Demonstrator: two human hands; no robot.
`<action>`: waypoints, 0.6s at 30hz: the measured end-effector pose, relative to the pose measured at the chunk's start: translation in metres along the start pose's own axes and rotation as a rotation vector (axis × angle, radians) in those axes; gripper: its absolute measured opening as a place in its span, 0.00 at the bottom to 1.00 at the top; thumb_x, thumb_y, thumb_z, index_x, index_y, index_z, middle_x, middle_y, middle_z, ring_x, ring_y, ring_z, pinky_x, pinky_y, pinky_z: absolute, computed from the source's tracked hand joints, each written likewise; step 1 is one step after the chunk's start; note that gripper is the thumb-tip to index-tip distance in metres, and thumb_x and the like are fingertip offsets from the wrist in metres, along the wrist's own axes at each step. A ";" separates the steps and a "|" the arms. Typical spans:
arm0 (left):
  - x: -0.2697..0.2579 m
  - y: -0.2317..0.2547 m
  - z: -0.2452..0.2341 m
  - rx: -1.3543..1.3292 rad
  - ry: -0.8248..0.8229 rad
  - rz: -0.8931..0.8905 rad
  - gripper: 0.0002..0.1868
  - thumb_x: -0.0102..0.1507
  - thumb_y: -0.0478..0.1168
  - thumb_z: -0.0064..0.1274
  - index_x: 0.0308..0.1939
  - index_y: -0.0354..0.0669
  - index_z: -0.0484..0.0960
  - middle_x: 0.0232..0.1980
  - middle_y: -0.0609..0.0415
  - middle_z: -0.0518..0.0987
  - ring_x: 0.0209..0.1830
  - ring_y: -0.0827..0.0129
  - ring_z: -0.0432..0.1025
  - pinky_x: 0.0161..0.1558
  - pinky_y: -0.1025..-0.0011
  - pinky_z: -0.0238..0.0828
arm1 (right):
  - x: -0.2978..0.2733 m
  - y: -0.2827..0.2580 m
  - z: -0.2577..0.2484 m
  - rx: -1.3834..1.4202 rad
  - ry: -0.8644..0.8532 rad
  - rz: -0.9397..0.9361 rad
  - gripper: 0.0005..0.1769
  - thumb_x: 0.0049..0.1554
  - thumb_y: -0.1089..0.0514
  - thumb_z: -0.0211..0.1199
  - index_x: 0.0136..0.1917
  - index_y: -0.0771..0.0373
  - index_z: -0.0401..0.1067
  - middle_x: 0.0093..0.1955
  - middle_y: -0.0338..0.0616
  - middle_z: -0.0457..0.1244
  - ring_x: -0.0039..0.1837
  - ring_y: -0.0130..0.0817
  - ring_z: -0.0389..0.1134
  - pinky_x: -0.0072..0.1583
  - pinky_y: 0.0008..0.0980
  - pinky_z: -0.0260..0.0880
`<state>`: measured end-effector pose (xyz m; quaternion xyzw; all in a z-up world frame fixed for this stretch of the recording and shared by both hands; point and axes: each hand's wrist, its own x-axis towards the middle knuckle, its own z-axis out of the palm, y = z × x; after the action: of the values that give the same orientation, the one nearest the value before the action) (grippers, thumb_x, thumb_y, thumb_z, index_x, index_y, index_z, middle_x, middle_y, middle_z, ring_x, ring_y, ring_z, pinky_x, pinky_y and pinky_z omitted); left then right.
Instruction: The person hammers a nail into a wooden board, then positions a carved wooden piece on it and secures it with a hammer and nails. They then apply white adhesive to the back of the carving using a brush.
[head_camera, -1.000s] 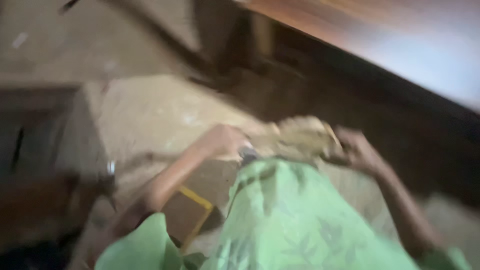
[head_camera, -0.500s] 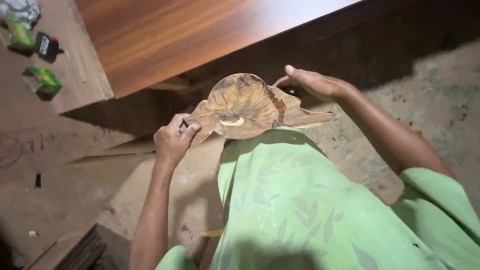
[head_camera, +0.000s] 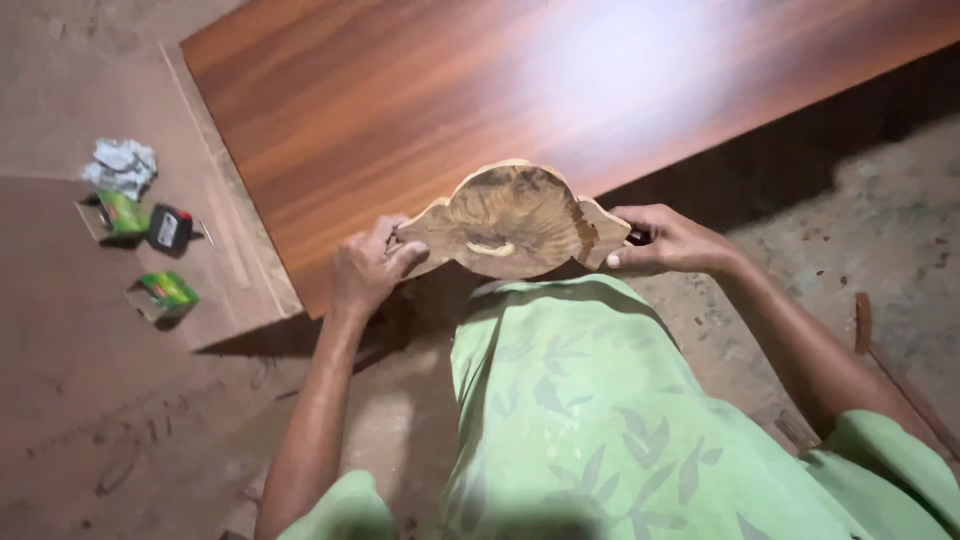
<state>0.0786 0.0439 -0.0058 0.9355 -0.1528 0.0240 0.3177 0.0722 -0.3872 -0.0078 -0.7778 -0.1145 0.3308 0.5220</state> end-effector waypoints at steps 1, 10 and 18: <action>0.010 -0.009 -0.005 0.030 -0.019 -0.001 0.22 0.62 0.56 0.63 0.51 0.47 0.83 0.32 0.47 0.82 0.32 0.51 0.78 0.36 0.57 0.73 | 0.004 -0.004 0.005 0.042 0.036 0.031 0.30 0.50 0.49 0.72 0.62 0.66 0.74 0.48 0.44 0.71 0.48 0.29 0.69 0.50 0.34 0.71; 0.087 -0.033 0.014 0.045 0.358 0.106 0.28 0.66 0.48 0.62 0.67 0.43 0.72 0.65 0.46 0.74 0.69 0.53 0.67 0.73 0.50 0.61 | 0.061 -0.040 0.011 0.026 0.301 0.135 0.32 0.49 0.49 0.69 0.64 0.64 0.70 0.51 0.43 0.67 0.45 0.33 0.70 0.40 0.35 0.74; 0.087 0.032 0.096 -1.425 0.334 -0.332 0.33 0.72 0.50 0.50 0.78 0.47 0.56 0.80 0.52 0.60 0.78 0.70 0.59 0.77 0.69 0.54 | 0.078 -0.072 0.038 -0.626 0.662 -0.253 0.19 0.57 0.60 0.70 0.61 0.65 0.75 0.57 0.49 0.68 0.51 0.46 0.72 0.53 0.41 0.73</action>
<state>0.1469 -0.0619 -0.0512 0.4979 0.0619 0.0125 0.8649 0.1193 -0.2877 0.0163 -0.9414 -0.1297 -0.0516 0.3071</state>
